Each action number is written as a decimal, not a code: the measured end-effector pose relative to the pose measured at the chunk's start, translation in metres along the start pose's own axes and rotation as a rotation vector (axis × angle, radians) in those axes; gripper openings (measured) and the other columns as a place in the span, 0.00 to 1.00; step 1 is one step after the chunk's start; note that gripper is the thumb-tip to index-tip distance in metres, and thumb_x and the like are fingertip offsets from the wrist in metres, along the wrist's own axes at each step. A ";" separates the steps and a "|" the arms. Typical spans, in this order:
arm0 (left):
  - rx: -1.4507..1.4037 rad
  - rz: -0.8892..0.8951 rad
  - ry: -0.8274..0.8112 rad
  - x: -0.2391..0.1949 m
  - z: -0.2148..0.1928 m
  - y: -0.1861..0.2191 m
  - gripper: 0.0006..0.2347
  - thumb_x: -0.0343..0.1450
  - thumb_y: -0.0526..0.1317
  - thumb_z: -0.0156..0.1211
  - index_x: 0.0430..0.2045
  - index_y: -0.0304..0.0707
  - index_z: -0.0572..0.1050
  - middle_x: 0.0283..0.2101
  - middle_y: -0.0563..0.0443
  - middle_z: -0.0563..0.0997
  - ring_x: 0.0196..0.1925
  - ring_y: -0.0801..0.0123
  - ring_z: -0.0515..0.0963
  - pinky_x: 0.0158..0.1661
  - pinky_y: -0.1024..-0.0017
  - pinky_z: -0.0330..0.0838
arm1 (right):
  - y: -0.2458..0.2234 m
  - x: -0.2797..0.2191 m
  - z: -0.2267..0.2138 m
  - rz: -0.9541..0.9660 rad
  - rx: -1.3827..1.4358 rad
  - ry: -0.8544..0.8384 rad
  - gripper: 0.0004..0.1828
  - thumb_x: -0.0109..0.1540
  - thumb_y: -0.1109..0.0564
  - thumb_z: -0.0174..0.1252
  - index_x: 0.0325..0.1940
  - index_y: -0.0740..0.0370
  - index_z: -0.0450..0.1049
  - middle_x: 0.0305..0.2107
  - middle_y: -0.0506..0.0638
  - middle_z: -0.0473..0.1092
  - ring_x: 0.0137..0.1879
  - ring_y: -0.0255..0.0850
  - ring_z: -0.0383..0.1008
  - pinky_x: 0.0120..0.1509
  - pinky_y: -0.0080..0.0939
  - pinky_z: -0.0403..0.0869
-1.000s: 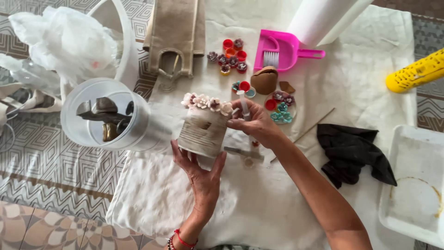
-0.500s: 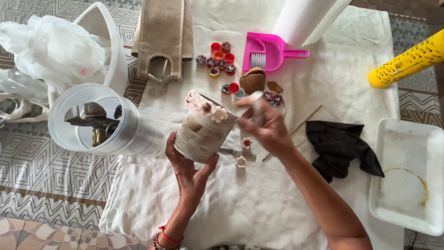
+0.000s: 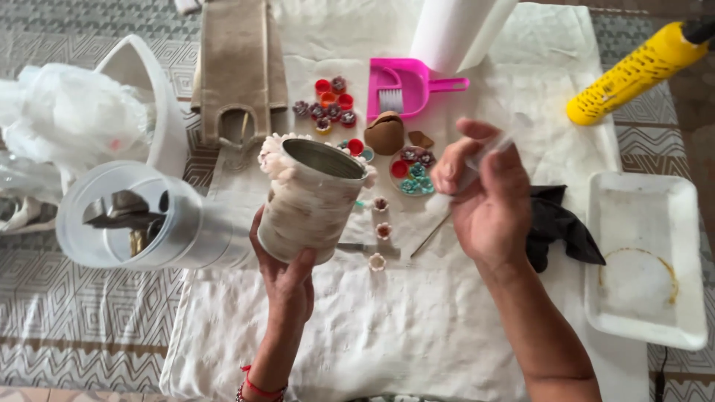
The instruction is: Decorate a tin can by applying adhesive with a syringe and attaching small flowers and beads
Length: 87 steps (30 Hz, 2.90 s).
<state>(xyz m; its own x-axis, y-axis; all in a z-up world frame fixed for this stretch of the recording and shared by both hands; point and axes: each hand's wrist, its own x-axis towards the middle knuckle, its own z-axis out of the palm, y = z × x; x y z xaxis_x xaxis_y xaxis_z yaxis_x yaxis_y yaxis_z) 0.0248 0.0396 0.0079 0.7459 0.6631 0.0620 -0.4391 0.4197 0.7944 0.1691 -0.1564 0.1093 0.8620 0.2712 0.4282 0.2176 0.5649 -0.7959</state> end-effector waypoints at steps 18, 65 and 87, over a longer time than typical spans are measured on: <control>0.660 0.141 -0.127 -0.033 -0.022 0.012 0.43 0.56 0.55 0.71 0.63 0.39 0.55 0.61 0.41 0.63 0.60 0.58 0.70 0.58 0.61 0.69 | -0.021 -0.022 0.069 0.021 0.363 -0.313 0.37 0.57 0.19 0.41 0.18 0.52 0.61 0.18 0.41 0.51 0.32 0.38 0.50 0.56 0.44 0.55; 0.557 -0.018 -0.057 -0.030 -0.022 0.019 0.42 0.55 0.49 0.70 0.63 0.43 0.53 0.61 0.44 0.61 0.56 0.62 0.69 0.46 0.67 0.76 | -0.002 -0.019 0.069 0.143 0.255 -0.238 0.23 0.61 0.34 0.47 0.28 0.54 0.64 0.14 0.44 0.49 0.29 0.41 0.49 0.47 0.47 0.53; 0.671 0.087 -0.015 -0.033 -0.026 0.024 0.43 0.56 0.55 0.69 0.64 0.39 0.54 0.62 0.39 0.59 0.62 0.56 0.66 0.59 0.62 0.67 | 0.005 -0.007 0.044 -0.111 0.013 -0.331 0.39 0.58 0.17 0.32 0.30 0.55 0.62 0.30 0.47 0.62 0.39 0.40 0.61 0.54 0.41 0.65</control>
<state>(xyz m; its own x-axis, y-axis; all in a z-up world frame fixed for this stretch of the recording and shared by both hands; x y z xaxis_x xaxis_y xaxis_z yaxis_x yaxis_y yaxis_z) -0.0229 0.0439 0.0089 0.7309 0.6665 0.1471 -0.0954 -0.1137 0.9889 0.1437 -0.1218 0.1210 0.6380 0.4443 0.6289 0.2937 0.6146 -0.7321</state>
